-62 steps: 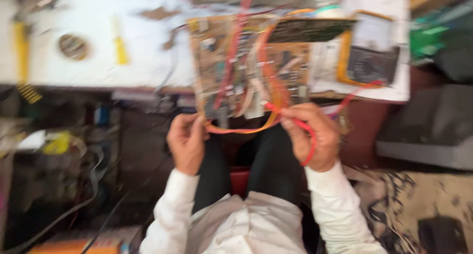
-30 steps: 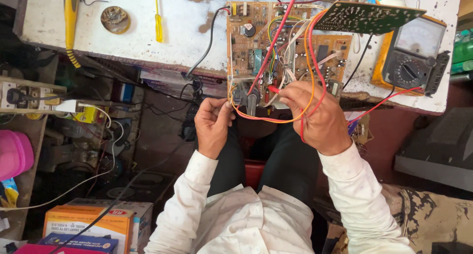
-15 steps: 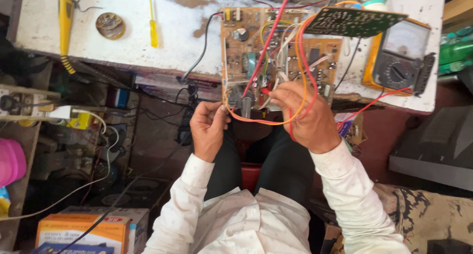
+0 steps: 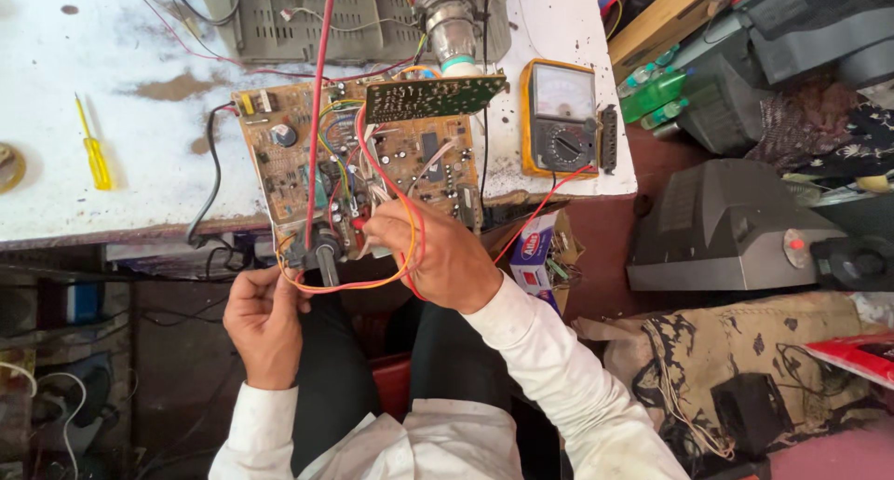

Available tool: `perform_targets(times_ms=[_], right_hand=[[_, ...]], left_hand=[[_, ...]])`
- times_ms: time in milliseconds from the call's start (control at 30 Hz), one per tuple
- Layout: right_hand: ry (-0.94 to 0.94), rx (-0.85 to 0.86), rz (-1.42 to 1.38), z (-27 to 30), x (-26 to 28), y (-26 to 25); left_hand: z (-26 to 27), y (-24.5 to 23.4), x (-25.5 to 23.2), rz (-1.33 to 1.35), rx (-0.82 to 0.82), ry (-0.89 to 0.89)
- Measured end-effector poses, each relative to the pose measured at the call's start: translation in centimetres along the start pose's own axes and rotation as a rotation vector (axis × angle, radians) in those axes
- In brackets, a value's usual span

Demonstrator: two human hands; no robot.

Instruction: The person uses a multimeter to test various points on a disassembled television circuit board. They hold the board and move the multimeter probes across different components and wires to check electrical readings.

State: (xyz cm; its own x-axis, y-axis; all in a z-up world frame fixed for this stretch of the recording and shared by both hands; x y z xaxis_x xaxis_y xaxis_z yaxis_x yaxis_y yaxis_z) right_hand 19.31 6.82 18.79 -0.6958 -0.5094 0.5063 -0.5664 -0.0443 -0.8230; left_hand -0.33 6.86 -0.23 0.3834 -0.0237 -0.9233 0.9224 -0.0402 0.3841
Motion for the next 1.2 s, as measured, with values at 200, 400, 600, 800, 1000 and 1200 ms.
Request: perform_targets(times_ms=[200,400,600,800,1000,1200], right_hand=[[-0.007,-0.148,-0.035,2.3,-0.1,-1.7],[0.162,-0.675,-0.46,9.5,-4.1,-5.3],[0.457,-0.767,0.205,12.1,-11.3,-11.5],[0.524,-0.482,0.566,10.3,-15.0,-11.8],[0.665,-0.386,0.54,10.2,-16.0,-11.8],[0.601,-0.377,0.629,9.5,-15.4,-11.5]], left_hand=[[0.1,-0.1,-0.2,-0.039,-0.033,-0.032],[0.0,0.0,-0.4,-0.064,-0.022,-0.037],[0.0,0.2,-0.6,-0.026,0.0,-0.022],[0.0,0.2,-0.6,-0.038,-0.01,-0.016],[-0.1,0.1,-0.3,-0.05,-0.009,-0.012],[-0.1,-0.1,-0.1,-0.051,-0.018,-0.002]])
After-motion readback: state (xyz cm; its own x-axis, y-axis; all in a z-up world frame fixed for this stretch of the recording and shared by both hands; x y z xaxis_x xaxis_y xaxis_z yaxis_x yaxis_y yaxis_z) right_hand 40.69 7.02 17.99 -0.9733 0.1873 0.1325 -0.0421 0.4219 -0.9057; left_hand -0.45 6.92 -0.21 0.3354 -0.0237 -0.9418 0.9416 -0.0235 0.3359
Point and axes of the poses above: each hand's wrist, its own z-axis away from the middle knuckle, its own y-axis out of the palm, x = y × z, the point moved 7 cm from there along -z, towards the middle knuckle, and after that the axes turned 7 degrees about x, right-handed, at the moved point
